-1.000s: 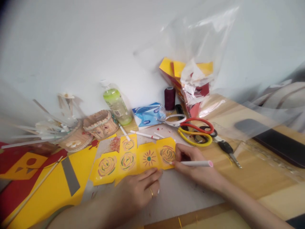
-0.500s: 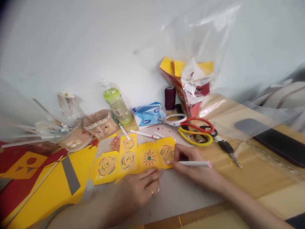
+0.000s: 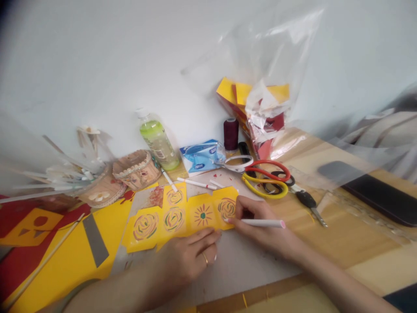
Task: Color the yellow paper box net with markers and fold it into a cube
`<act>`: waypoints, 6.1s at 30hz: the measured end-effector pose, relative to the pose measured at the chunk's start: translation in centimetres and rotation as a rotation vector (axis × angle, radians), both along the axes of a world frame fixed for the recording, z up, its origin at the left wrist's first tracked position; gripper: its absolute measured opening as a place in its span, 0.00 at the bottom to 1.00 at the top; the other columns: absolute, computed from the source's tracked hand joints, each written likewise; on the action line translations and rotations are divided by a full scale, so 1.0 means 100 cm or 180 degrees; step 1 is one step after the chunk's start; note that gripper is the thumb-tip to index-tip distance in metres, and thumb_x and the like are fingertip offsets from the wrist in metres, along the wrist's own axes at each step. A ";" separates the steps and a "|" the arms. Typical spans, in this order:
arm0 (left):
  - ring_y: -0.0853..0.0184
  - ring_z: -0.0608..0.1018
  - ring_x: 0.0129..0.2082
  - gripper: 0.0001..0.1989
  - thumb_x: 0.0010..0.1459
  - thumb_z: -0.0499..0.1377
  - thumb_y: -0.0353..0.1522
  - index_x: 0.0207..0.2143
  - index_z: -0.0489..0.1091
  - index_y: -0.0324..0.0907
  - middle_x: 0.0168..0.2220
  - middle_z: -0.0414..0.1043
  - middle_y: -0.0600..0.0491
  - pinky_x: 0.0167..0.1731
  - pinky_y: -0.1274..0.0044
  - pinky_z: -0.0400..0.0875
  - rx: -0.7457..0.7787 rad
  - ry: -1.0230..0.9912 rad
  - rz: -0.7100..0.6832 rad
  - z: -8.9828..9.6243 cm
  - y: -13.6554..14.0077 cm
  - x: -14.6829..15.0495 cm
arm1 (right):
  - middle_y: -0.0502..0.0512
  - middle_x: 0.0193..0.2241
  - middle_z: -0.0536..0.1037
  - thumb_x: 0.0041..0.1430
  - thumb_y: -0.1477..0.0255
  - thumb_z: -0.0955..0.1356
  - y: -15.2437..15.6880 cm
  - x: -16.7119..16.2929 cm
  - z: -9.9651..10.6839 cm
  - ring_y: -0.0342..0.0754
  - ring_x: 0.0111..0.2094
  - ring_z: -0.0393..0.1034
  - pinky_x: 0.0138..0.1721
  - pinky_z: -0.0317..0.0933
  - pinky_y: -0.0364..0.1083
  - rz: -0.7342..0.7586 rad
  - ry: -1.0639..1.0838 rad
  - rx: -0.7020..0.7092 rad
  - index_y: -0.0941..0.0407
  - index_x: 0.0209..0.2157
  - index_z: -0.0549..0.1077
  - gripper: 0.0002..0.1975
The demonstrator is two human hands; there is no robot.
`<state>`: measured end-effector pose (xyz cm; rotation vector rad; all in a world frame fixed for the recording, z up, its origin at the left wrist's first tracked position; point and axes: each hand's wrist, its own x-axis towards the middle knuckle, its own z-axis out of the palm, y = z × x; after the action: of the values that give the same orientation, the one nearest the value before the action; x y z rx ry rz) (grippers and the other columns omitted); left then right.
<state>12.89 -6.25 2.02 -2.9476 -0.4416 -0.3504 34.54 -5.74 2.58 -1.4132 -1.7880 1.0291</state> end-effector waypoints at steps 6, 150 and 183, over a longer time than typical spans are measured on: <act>0.61 0.73 0.48 0.09 0.60 0.48 0.25 0.37 0.68 0.32 0.47 0.71 0.43 0.39 0.77 0.75 0.0017 -0.0046 0.0013 0.000 0.000 -0.001 | 0.46 0.19 0.59 0.54 0.67 0.65 0.001 0.000 -0.003 0.42 0.22 0.52 0.22 0.48 0.42 0.0026 0.0019 0.0067 0.54 0.20 0.56 0.15; 0.67 0.78 0.40 0.11 0.59 0.48 0.25 0.31 0.70 0.36 0.39 0.76 0.49 0.31 0.84 0.75 0.0460 -0.0837 -0.0085 -0.023 0.007 0.005 | 0.45 0.19 0.59 0.56 0.72 0.61 -0.012 0.022 -0.009 0.42 0.21 0.54 0.21 0.51 0.41 0.0031 -0.0185 0.0049 0.54 0.20 0.53 0.13; 0.67 0.79 0.38 0.13 0.60 0.47 0.25 0.30 0.70 0.37 0.37 0.77 0.50 0.29 0.84 0.75 0.0529 -0.0823 -0.0077 -0.019 0.008 0.006 | 0.46 0.17 0.59 0.54 0.62 0.66 -0.009 0.022 -0.006 0.40 0.20 0.53 0.18 0.51 0.39 -0.0554 0.0267 0.0100 0.55 0.19 0.58 0.17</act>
<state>13.52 -5.50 0.11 -2.7573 -0.3853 -0.7385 36.78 -6.60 1.94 -1.4562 -1.5844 0.9509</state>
